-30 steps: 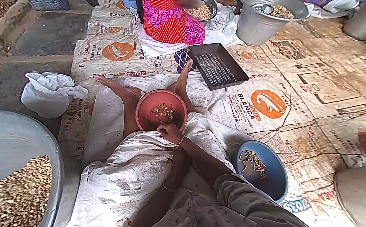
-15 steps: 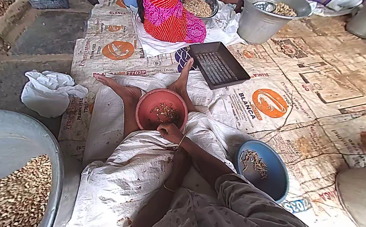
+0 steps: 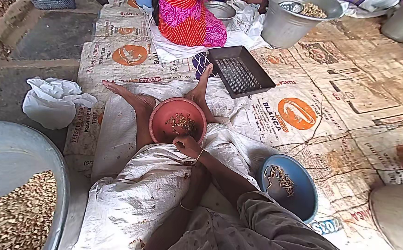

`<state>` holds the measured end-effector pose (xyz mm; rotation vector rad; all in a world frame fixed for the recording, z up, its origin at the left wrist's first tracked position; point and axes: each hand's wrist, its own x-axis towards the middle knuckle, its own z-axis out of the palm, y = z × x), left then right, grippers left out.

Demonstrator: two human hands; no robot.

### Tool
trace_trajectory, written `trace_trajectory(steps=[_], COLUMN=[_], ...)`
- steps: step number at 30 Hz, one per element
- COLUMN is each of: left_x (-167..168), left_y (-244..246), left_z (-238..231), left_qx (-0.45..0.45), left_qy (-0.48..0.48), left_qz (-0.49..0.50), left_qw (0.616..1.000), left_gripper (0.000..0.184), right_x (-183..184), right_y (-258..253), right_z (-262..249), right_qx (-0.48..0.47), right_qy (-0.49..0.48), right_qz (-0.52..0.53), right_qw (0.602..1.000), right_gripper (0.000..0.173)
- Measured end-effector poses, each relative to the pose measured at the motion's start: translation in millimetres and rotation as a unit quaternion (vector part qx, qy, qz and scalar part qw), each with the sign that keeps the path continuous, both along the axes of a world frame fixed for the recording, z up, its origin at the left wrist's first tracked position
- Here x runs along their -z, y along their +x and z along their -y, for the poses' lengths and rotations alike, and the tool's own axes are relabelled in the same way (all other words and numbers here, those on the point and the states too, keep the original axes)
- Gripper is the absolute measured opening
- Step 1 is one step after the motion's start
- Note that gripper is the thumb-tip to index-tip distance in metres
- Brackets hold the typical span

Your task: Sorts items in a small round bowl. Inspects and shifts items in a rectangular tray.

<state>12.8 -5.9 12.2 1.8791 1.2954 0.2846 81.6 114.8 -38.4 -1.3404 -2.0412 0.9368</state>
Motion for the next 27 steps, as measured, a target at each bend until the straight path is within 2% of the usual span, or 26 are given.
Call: trace_trajectory(steps=[27], left_x=[4.7], left_y=[-1.8], left_z=[-1.4], left_qx=[-0.002], left_qy=[-0.010], left_qz=[0.019], left_qw=[1.000], left_gripper=[0.036], right_x=[0.8], right_y=[-0.4], right_z=[0.0], right_qx=[-0.013], right_qy=[-0.001], right_qz=[0.013], right_qw=[1.000], right_gripper=[0.023])
